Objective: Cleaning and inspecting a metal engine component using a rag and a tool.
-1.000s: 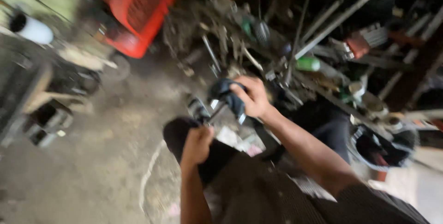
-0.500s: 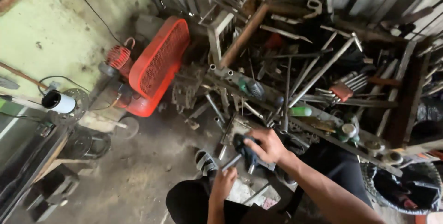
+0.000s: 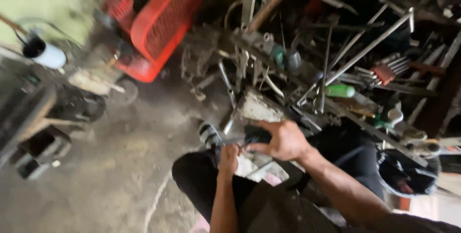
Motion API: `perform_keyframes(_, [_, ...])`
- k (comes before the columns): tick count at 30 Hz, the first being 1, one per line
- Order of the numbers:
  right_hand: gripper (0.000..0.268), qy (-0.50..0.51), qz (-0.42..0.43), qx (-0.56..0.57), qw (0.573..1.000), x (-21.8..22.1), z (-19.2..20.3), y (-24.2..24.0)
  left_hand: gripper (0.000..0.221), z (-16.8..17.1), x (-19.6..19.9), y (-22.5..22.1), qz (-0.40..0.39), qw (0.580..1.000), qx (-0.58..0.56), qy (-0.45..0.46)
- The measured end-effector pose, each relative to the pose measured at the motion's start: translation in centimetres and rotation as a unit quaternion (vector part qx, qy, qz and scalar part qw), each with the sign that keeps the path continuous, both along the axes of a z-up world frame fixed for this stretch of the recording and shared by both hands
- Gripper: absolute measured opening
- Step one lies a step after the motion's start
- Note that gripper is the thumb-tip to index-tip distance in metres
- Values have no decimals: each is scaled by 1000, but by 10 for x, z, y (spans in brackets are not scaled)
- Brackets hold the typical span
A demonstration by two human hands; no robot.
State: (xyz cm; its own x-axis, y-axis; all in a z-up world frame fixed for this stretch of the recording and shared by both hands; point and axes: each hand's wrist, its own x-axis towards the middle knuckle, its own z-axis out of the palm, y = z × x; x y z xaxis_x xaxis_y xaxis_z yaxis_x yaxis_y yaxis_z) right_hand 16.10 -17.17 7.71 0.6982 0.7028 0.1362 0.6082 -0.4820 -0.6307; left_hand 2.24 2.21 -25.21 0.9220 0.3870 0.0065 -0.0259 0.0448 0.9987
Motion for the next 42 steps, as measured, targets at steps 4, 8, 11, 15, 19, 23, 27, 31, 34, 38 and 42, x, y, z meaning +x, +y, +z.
perform_keyframes(4, [70,39,-52,30,997,1,8,-29,50,71,18,3,-56,997,30,49])
perform_keyframes(8, [59,0,-78,98,992,0,30,-43,56,97,28,-4,-73,979,192,0])
perform_keyframes(11, [56,-40,-111,99,988,-4,40,-49,57,91,33,-12,-63,978,196,25])
perform_keyframes(15, [42,-23,-119,133,984,-10,29,-66,55,97,34,-16,-40,976,207,48])
perform_keyframes(19, [30,183,-133,215,950,-6,-24,-110,54,78,27,-19,-39,970,237,47])
perform_keyframes(23, [29,372,-43,277,885,-4,-68,-153,59,25,20,-22,-142,986,80,29])
perform_keyframes(27, [32,348,-67,327,876,-16,-38,-133,67,41,23,-15,-184,977,86,60])
perform_keyframes(31, [35,302,-29,399,865,-25,-13,-112,66,0,19,-21,-238,964,-63,102])
perform_keyframes(34, [31,226,65,325,916,-33,12,-87,65,1,11,-37,-187,979,-41,71])
perform_keyframes(38, [31,107,17,246,963,-43,16,-66,45,63,19,-51,-106,985,133,10])
perform_keyframes(42, [22,97,-58,294,949,-46,0,-65,41,100,9,-63,-73,985,120,104])
